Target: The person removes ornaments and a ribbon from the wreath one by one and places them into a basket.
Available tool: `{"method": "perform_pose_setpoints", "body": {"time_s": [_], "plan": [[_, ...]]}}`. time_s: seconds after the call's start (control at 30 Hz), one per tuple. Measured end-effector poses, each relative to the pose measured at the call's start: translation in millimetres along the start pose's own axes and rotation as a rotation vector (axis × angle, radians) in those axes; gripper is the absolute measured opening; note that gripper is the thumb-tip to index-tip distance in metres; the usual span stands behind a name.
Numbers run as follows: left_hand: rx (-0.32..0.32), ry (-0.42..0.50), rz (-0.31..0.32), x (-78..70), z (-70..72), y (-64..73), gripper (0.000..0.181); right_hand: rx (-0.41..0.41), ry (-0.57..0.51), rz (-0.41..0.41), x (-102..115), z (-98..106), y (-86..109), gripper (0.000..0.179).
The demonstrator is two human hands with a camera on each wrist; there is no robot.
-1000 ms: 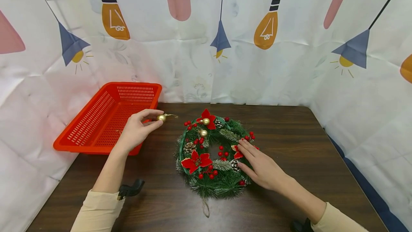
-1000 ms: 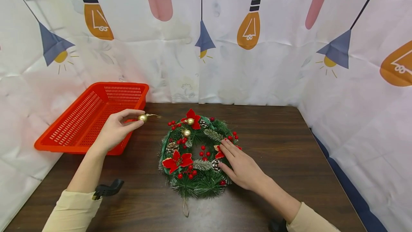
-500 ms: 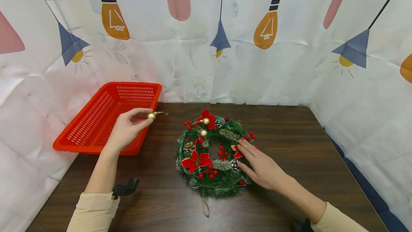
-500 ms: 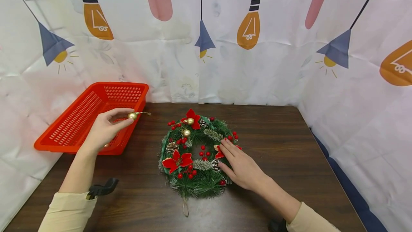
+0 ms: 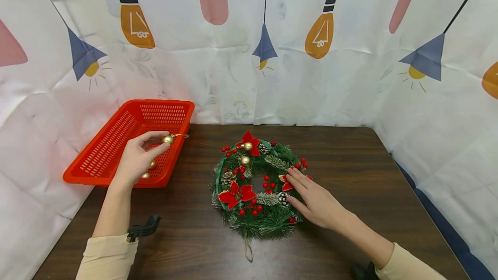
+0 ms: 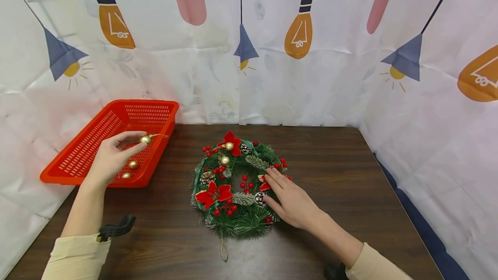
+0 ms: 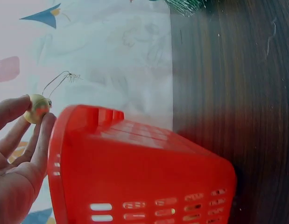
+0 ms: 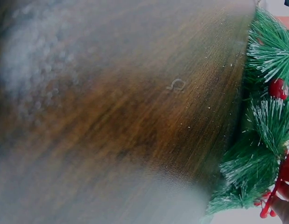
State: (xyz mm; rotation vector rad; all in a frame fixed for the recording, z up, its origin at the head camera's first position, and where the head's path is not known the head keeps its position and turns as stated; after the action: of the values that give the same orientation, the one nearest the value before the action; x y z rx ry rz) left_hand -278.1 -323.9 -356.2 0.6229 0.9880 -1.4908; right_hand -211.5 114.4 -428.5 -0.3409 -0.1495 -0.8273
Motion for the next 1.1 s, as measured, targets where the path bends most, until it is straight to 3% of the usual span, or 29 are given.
{"method": "perform_pose_setpoints", "body": {"time_s": [0.3, 0.67, 1.1], "plan": [[-0.004, -0.060, 0.004, 10.5, 9.7, 2.6, 0.046, -0.012, -0.008, 0.005, 1.4, 1.4, -0.2, 0.066], [-0.023, -0.109, 0.058, 26.9, 21.5, 4.0, 0.047, -0.025, -0.003, 0.012, 1.2, 2.4, -0.2, 0.065], [-0.015, -0.108, 0.073, 38.2, 26.6, 4.4, 0.050, -0.003, -0.010, -0.006, -0.1, 0.6, -0.4, 0.065]]}}
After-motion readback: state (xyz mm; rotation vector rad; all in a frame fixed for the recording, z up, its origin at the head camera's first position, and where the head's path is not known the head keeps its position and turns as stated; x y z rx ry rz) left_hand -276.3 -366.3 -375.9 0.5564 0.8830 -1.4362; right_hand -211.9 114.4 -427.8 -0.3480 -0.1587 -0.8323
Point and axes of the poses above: each hand's wrist, its own y-axis away from the middle knuckle, its own z-axis out of the back of the hand, x = y × z, the point moved 10 cm from there along -y, towards the middle knuckle, and after that the axes turned 1 degree about y, right-handed, at the moved point
